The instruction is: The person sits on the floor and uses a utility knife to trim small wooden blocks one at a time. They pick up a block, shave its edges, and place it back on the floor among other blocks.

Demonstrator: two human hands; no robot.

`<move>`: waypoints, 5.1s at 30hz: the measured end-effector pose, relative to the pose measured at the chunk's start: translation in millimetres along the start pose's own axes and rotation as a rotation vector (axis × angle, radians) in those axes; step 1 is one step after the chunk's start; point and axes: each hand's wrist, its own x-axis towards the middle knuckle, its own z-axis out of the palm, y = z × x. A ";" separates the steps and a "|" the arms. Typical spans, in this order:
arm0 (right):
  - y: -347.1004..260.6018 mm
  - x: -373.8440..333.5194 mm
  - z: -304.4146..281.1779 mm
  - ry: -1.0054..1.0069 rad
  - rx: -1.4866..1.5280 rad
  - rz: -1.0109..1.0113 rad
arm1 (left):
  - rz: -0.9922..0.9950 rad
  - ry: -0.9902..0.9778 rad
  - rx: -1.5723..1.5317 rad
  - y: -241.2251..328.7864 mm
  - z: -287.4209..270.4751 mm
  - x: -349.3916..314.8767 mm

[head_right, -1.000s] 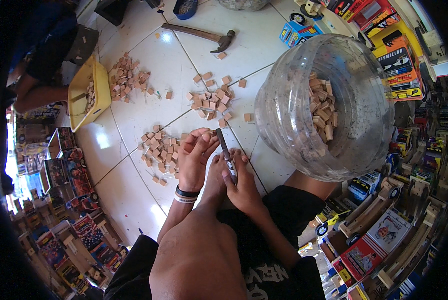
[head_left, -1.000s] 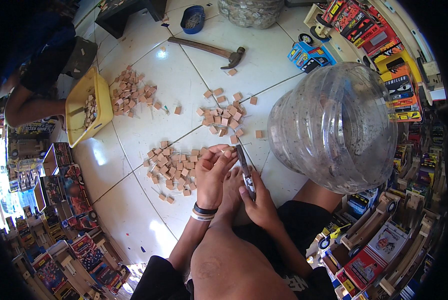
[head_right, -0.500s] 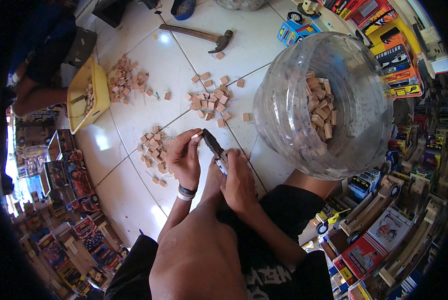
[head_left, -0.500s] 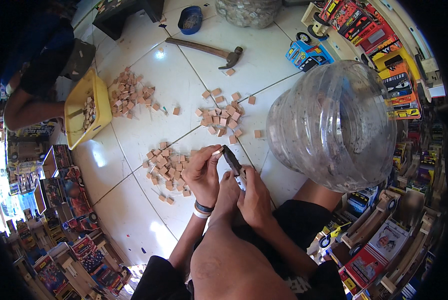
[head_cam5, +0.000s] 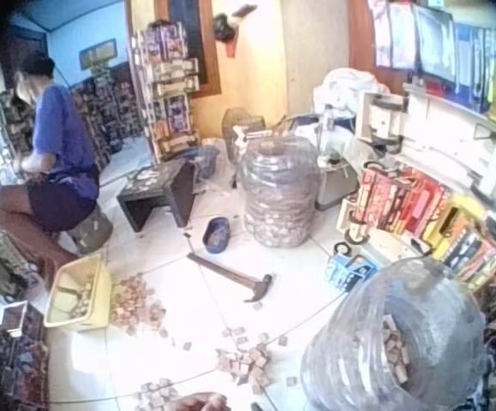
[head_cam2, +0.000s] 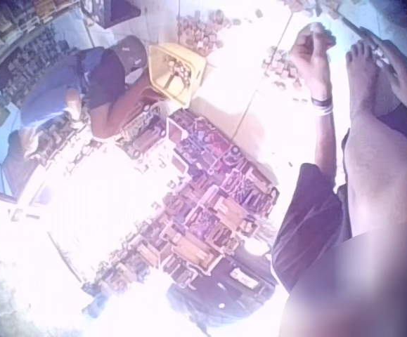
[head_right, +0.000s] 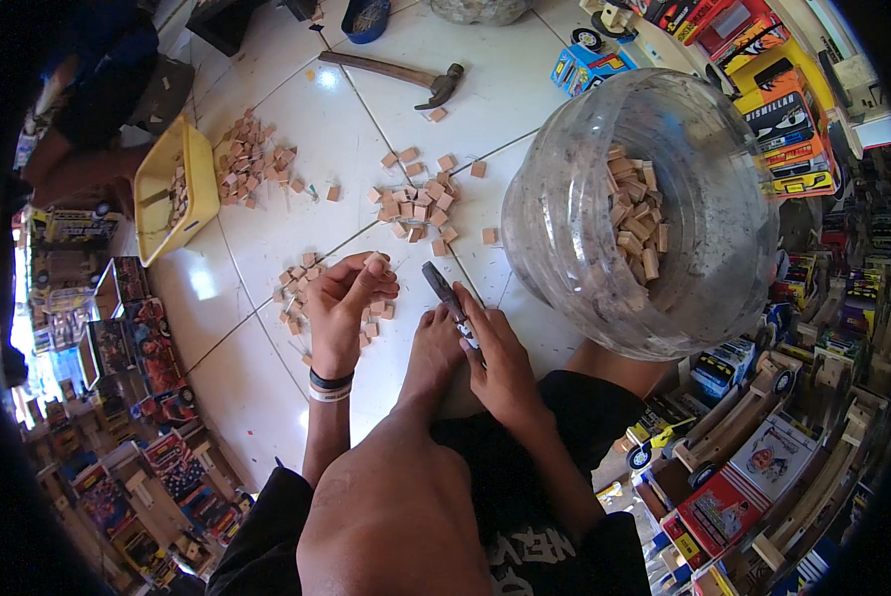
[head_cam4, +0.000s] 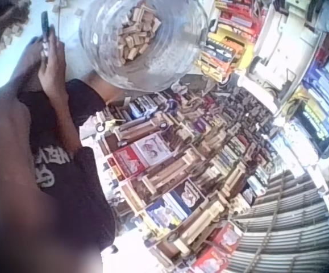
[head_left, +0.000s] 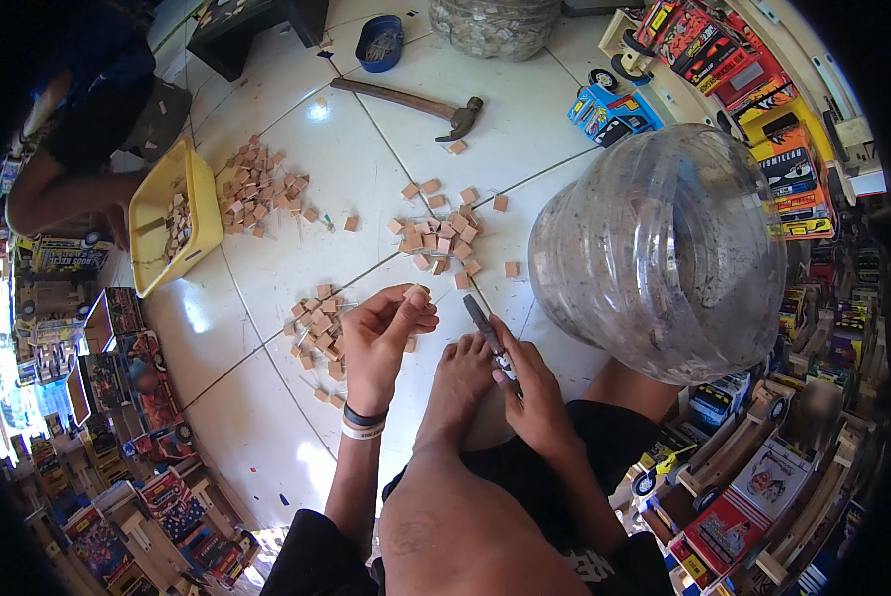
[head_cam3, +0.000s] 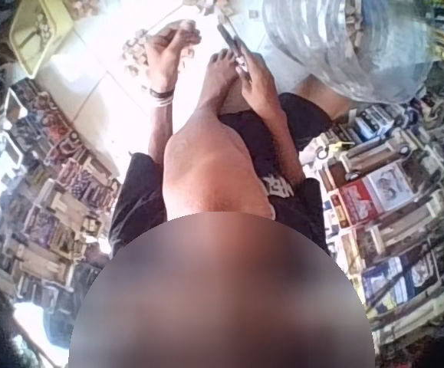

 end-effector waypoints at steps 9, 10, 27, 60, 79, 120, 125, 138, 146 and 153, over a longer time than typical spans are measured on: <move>-5.5 2.7 0.7 -0.073 0.091 -0.010 | -0.011 -0.025 0.018 -1.2 4.9 -5.8; -6.6 2.8 0.8 -0.071 0.088 -0.013 | -0.025 -0.018 0.034 -1.2 4.4 -5.5; -10.4 -8.4 15.0 0.029 0.060 -0.055 | 0.005 0.068 -0.105 -10.3 24.5 -16.5; -15.5 -5.3 15.2 0.021 0.013 -0.100 | -0.142 0.000 -0.296 -6.9 18.6 -21.3; -16.5 -9.0 14.6 -0.063 0.071 -0.011 | -0.090 -0.053 -0.451 -7.1 25.9 -22.5; -26.8 -13.6 -21.4 -0.366 0.981 0.587 | -0.047 -0.121 -0.097 -32.5 22.9 -17.9; -26.9 -17.3 -20.4 -0.338 0.986 0.659 | 0.019 -0.127 -0.063 -30.9 22.6 -18.6; 23.5 -22.9 27.4 -0.219 0.490 0.534 | 0.172 -0.175 -0.110 -58.9 8.3 -16.1; 64.6 -21.1 28.4 0.038 0.360 0.426 | 0.189 0.042 0.358 -63.0 8.1 -1.3; 56.2 -9.3 27.4 0.106 0.420 0.415 | 0.398 0.426 1.051 -79.0 -26.7 14.5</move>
